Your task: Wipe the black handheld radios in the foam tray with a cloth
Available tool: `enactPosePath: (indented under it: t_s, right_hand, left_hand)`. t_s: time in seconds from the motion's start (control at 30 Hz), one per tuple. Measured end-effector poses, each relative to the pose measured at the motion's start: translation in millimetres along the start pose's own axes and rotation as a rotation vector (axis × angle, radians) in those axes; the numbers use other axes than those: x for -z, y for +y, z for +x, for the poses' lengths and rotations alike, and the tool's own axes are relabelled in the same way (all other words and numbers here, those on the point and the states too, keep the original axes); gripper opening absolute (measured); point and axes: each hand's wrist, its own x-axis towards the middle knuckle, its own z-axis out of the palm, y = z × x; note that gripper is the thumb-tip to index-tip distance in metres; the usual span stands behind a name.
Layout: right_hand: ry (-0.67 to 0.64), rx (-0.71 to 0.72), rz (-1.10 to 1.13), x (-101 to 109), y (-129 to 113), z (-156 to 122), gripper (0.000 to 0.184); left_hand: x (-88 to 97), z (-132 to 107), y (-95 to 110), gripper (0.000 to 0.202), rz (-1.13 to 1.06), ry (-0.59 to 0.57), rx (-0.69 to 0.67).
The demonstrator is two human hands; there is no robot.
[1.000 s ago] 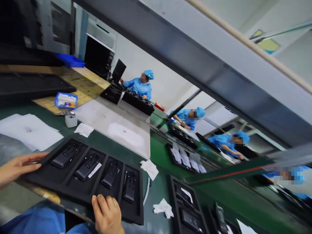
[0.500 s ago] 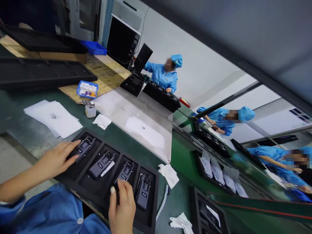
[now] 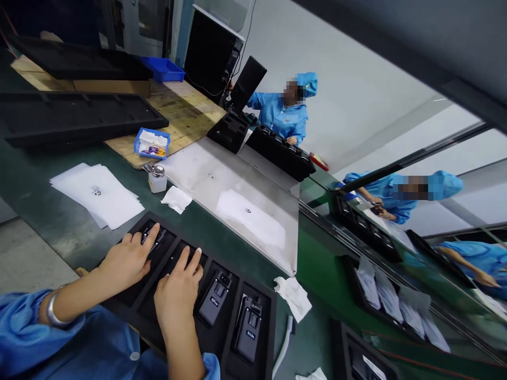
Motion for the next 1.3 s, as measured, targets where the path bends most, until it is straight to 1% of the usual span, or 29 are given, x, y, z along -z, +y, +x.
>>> enactPosePath:
  t_s: [0.13, 0.2, 0.23, 0.3, 0.33, 0.4, 0.47, 0.5, 0.57, 0.67, 0.73, 0.83, 0.97, 1.13, 1.3]
  right_hand:
    - [-0.040, -0.065, 0.021, 3, -5, 1, 0.084]
    - [-0.046, -0.104, 0.084, 7, -6, 1, 0.085]
    - [-0.045, -0.126, 0.139, 10, -5, 0, 0.086]
    - [-0.035, -0.172, 0.314, 15, 2, -1, 0.088]
    - [-0.028, -0.201, 0.446, 18, 7, -1, 0.089]
    - [-0.026, -0.284, 0.789, 22, 19, 1, 0.090]
    - [-0.034, -0.374, 1.141, 26, 30, 2, 0.089]
    - [-0.034, -0.405, 1.289, 27, 34, 3, 0.087]
    - [-0.018, -0.414, 1.500, 30, 37, 2, 0.080]
    - [0.011, -0.393, 1.657, 30, 35, -4, 0.070]
    - [0.028, -0.404, 1.689, 28, 32, -8, 0.068]
    - [0.061, -0.462, 1.704, 24, 29, -13, 0.063]
    - [0.085, -0.515, 1.728, 23, 28, -15, 0.060]
    - [0.123, -0.558, 1.777, 20, 28, -15, 0.057]
    - [0.118, -0.586, 1.816, 16, 29, -14, 0.058]
  left_hand:
    - [4.4, 6, 0, 0.084, -0.012, -0.013, 0.007]
    - [6.7, 9, -6, 0.088, -0.092, -0.034, 0.023]
    - [6.9, 9, -12, 0.090, -0.178, -0.040, 0.040]
    - [4.8, 10, -25, 0.093, -0.474, -0.063, 0.073]
    - [2.6, 9, -31, 0.095, -0.674, -0.081, 0.082]
    - [-2.7, 7, -39, 0.097, -1.092, -0.146, 0.069]
    - [-7.3, 4, -38, 0.097, -1.428, -0.246, 0.027]
    - [-8.9, 2, -33, 0.096, -1.544, -0.292, 0.010]
    - [-10.7, 1, -20, 0.095, -1.686, -0.365, -0.008]
    - [-12.2, 0, 3, 0.093, -1.761, -0.400, -0.007]
    - [-13.6, 1, 14, 0.090, -1.764, -0.415, 0.002]
    - [-15.2, 4, 24, 0.087, -1.725, -0.428, 0.010]
    - [-14.3, 5, 30, 0.085, -1.668, -0.430, -0.006]
    - [-11.1, 4, 32, 0.084, -1.621, -0.425, 0.010]
    - [-8.2, 5, 32, 0.081, -1.551, -0.417, -0.014]
